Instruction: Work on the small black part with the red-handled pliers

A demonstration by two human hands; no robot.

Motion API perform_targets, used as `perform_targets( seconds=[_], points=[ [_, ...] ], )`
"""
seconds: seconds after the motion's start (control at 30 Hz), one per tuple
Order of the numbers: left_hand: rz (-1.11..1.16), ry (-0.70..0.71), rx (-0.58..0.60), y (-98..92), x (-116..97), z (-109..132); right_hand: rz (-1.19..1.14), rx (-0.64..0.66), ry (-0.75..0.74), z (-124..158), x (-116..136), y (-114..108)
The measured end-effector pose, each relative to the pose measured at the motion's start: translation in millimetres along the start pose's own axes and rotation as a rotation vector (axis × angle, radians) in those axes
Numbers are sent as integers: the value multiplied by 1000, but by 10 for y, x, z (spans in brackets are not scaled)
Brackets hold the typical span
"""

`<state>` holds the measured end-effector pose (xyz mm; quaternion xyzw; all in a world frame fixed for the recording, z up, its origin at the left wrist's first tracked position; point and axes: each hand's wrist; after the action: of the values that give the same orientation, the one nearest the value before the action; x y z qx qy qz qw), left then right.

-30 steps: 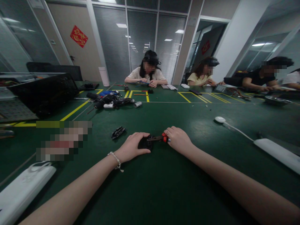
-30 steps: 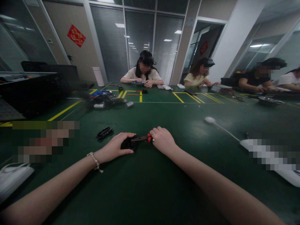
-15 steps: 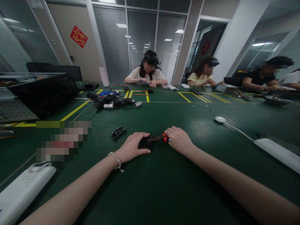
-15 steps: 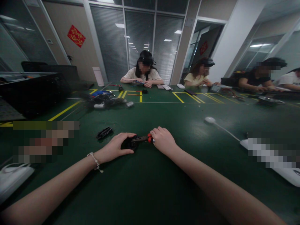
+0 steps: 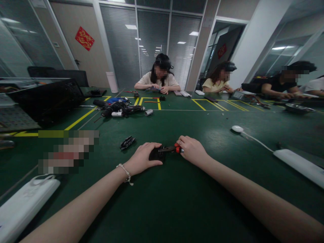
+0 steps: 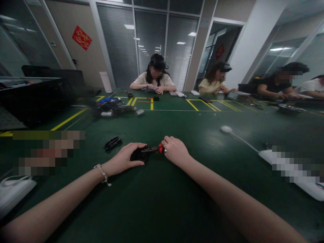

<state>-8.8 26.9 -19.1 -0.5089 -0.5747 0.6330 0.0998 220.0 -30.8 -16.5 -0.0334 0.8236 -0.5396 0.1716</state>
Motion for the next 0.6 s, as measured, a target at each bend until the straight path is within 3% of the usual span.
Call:
perform_targets(
  seconds=[0.6],
  points=[
    [-2, 12, -4, -9, -12, 0, -6, -21, 4, 34, 3, 3]
  ],
)
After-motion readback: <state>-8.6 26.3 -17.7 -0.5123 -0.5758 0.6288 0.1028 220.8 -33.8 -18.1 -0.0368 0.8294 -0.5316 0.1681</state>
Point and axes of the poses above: each hand's wrist, its own z-axis away from the middle knuckle, its own y-axis out of the palm, x = y × z, and after that the axes turned 2 degrees about -x, right-handed
